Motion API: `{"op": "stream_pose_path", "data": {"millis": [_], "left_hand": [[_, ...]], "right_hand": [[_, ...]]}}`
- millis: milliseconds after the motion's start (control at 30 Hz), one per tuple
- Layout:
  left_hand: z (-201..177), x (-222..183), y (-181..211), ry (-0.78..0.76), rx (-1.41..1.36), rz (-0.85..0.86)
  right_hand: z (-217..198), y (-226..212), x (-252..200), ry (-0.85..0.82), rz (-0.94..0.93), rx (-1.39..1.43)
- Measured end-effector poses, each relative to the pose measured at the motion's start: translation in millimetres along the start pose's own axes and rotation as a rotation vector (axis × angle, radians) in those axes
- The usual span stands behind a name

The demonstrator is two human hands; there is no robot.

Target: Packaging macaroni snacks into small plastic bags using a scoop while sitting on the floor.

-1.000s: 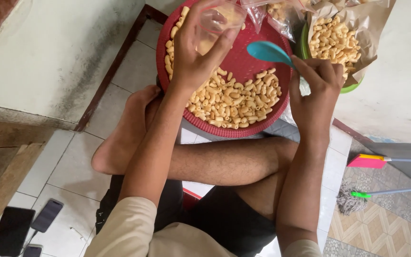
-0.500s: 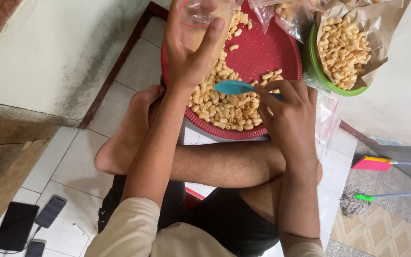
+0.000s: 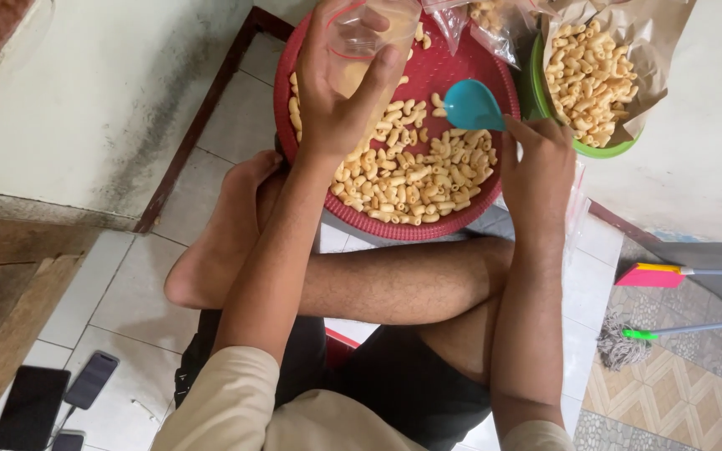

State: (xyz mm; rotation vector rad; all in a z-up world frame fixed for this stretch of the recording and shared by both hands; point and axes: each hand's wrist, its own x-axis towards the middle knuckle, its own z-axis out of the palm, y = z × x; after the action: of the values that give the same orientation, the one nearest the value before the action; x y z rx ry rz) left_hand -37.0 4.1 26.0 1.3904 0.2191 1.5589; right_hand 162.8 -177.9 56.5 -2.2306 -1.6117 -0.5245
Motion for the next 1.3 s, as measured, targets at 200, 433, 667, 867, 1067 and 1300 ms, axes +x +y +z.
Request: {"op": "stream_pose_path", "data": {"millis": [200,433,667,867,1067,1300], "left_hand": [[-2.5,-3.5,-10.4,0.038,-0.044,-0.016],[-7.3,1.7,-15.3,0.026,-0.327,-0.064],[-10.9,0.9,-19.9,0.052,-0.310,-0.080],[-9.7,-0.1,-22.6,0.014,-0.259,-0.049],[-5.0,-6.1,-20.8,0.032,0.091,-0.321],[13.8,-24.5,-46.5,-0.213,-0.073,-0.385]], "right_hand": [[-6.5,-36.2,4.6,-0.205,-0.016,0.292],[-13.1,-30.1,5.7,-0.211,0.077,0.394],[-1.1,-13.3,3.7,0.059,-0.002,0.085],[2.4,-10.2,1.6,0.043,0.015,0.038],[4.0,-2.0,-2.2,-0.065,0.121,-0.015],[-27.3,-44.1,11.7,-0.120,0.042,0.471]]}}
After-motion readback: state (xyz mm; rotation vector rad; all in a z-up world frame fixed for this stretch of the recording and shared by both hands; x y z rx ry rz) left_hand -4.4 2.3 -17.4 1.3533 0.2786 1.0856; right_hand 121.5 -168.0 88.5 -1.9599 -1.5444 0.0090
